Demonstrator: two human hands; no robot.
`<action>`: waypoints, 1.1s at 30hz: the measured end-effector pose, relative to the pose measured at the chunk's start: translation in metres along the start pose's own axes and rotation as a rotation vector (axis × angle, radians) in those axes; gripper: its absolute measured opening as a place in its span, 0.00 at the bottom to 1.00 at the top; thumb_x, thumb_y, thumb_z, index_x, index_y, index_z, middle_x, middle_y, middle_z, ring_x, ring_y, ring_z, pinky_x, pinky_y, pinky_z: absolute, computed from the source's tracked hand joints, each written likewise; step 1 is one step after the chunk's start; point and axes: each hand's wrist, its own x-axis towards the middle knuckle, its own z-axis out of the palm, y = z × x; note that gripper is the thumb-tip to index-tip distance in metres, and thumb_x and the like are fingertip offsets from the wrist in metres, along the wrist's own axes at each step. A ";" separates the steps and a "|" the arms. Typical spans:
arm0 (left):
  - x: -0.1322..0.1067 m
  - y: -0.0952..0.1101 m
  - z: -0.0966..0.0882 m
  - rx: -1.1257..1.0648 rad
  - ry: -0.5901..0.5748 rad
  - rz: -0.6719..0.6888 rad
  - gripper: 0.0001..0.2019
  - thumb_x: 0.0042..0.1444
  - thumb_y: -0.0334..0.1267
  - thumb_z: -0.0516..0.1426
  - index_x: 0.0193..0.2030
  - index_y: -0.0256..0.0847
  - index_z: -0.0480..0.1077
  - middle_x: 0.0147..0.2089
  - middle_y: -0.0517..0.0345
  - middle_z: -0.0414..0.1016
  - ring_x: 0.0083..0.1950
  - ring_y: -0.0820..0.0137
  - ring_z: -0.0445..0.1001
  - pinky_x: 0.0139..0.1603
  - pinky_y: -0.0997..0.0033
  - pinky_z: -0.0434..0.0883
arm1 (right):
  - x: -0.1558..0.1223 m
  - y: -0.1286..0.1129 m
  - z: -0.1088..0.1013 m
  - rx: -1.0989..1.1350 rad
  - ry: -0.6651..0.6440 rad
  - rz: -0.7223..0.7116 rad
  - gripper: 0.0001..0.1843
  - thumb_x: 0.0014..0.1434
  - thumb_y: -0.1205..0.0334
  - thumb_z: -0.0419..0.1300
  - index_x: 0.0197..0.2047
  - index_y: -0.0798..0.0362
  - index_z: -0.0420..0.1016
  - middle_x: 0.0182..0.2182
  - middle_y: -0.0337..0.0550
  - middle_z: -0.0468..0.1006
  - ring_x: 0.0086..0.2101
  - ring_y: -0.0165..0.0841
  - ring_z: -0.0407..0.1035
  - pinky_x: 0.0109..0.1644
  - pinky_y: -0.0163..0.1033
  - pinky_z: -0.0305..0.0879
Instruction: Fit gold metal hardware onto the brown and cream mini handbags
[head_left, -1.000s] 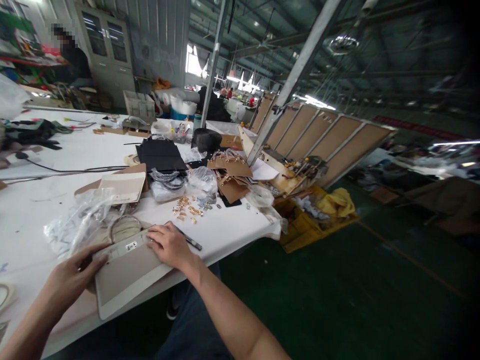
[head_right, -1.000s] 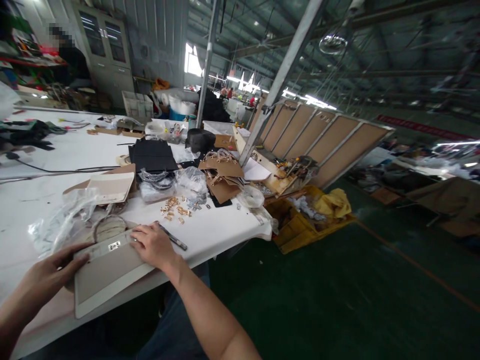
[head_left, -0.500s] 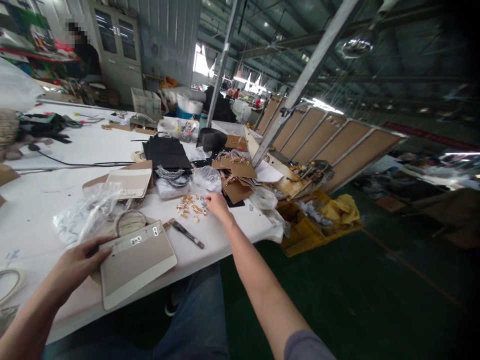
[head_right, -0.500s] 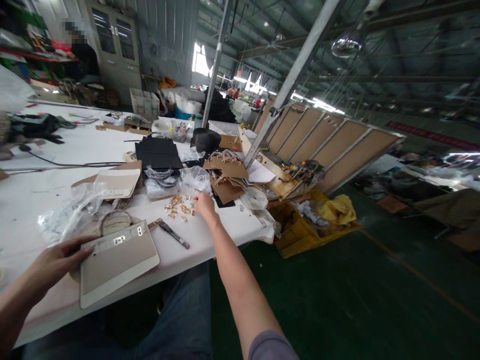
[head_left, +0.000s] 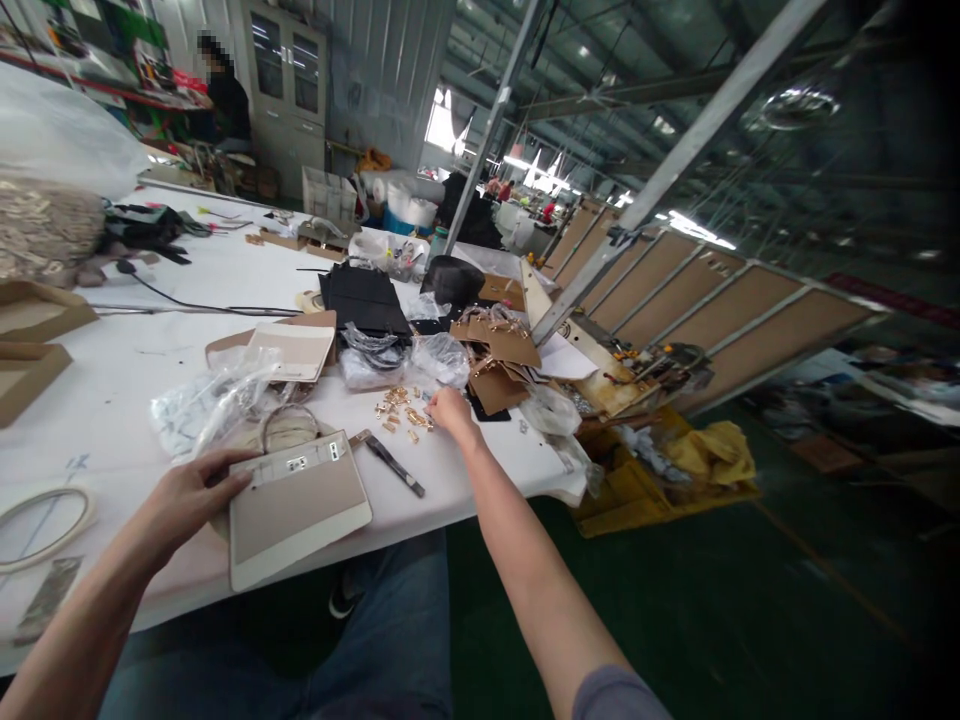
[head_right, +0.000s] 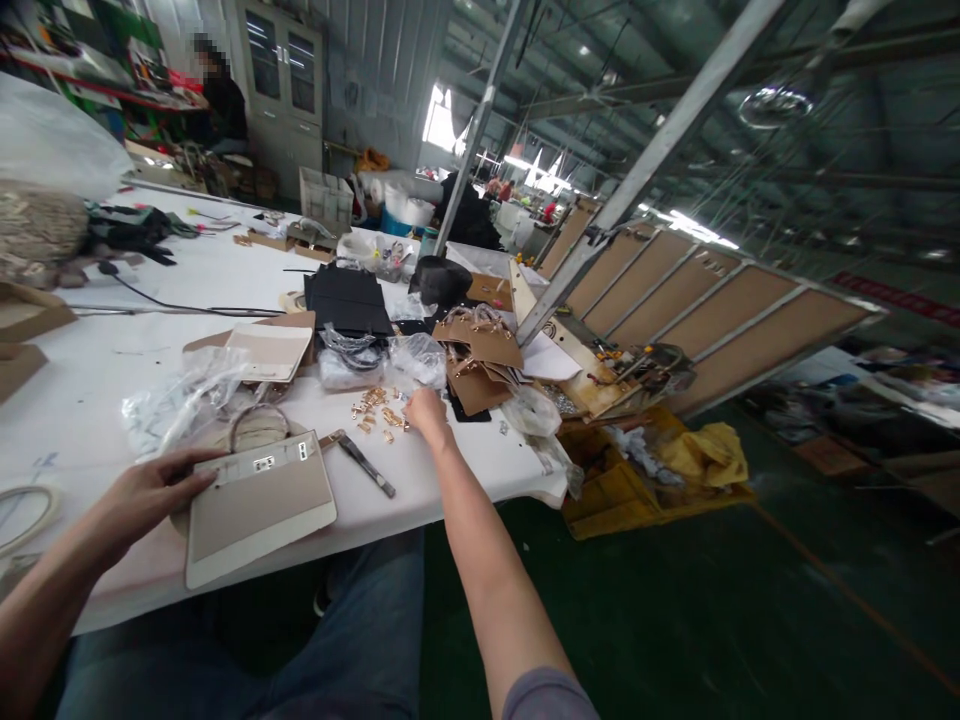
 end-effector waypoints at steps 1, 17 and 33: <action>0.000 0.000 0.000 0.005 0.004 0.008 0.39 0.61 0.70 0.71 0.71 0.47 0.86 0.58 0.49 0.91 0.58 0.46 0.87 0.47 0.63 0.84 | 0.000 -0.001 0.000 -0.009 -0.002 -0.001 0.06 0.71 0.62 0.74 0.47 0.49 0.96 0.48 0.54 0.93 0.51 0.45 0.87 0.55 0.36 0.76; -0.005 0.006 0.003 0.003 0.053 0.055 0.36 0.59 0.66 0.70 0.67 0.45 0.88 0.54 0.49 0.92 0.52 0.49 0.87 0.46 0.63 0.82 | -0.006 -0.010 0.006 -0.056 0.025 -0.018 0.13 0.69 0.67 0.71 0.52 0.44 0.96 0.52 0.48 0.93 0.55 0.43 0.86 0.63 0.37 0.77; -0.012 0.018 0.003 -0.058 0.081 0.120 0.29 0.60 0.57 0.68 0.61 0.40 0.90 0.55 0.47 0.92 0.54 0.47 0.87 0.55 0.54 0.82 | -0.061 -0.057 -0.014 0.225 0.244 -0.315 0.18 0.80 0.64 0.54 0.59 0.57 0.86 0.62 0.62 0.84 0.63 0.46 0.78 0.73 0.44 0.72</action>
